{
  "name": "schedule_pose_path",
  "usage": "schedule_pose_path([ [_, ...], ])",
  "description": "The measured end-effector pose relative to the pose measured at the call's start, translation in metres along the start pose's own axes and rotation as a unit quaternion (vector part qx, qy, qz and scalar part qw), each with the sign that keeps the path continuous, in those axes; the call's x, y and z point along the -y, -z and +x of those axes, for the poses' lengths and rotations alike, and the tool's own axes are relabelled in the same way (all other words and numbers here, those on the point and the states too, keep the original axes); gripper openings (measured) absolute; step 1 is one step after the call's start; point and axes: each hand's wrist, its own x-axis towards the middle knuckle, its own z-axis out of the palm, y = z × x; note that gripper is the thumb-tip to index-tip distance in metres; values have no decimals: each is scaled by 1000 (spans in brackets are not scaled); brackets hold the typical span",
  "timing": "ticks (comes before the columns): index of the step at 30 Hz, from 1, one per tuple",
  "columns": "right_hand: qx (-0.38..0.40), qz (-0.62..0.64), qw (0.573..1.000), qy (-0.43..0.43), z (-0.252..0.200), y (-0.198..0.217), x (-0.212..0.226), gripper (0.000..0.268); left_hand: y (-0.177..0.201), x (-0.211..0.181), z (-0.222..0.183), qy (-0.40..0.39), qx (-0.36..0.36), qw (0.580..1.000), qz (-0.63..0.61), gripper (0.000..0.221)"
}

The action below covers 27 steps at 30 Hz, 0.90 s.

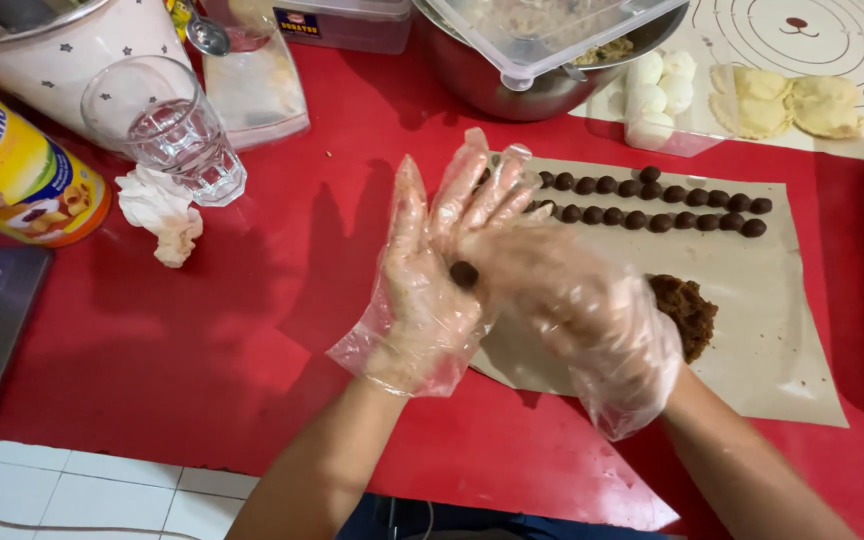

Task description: Rolling small portions of dark brown filling paste into uniform balls using gloved hands and arranging them on parchment paper.

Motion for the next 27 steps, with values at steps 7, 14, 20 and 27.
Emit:
schedule_pose_path([
  [7, 68, -142, 987, -37, -35, -13, -9, 51, 0, 4, 0, 36, -25, 999, 21, 84],
  [14, 42, -146, 988, -11, -7, -17, 13, 59, 1, 3, 1, 44, -44, 997, 40, 83],
  [20, 44, -129, 988, -68, 10, -3, 28, 33, 19, 6, 8, 7, -35, 999, -6, 75],
  [27, 89, -214, 965, -120, 44, 49, -38, 22, 8, -17, 11, -37, -112, 993, -5, 66],
])
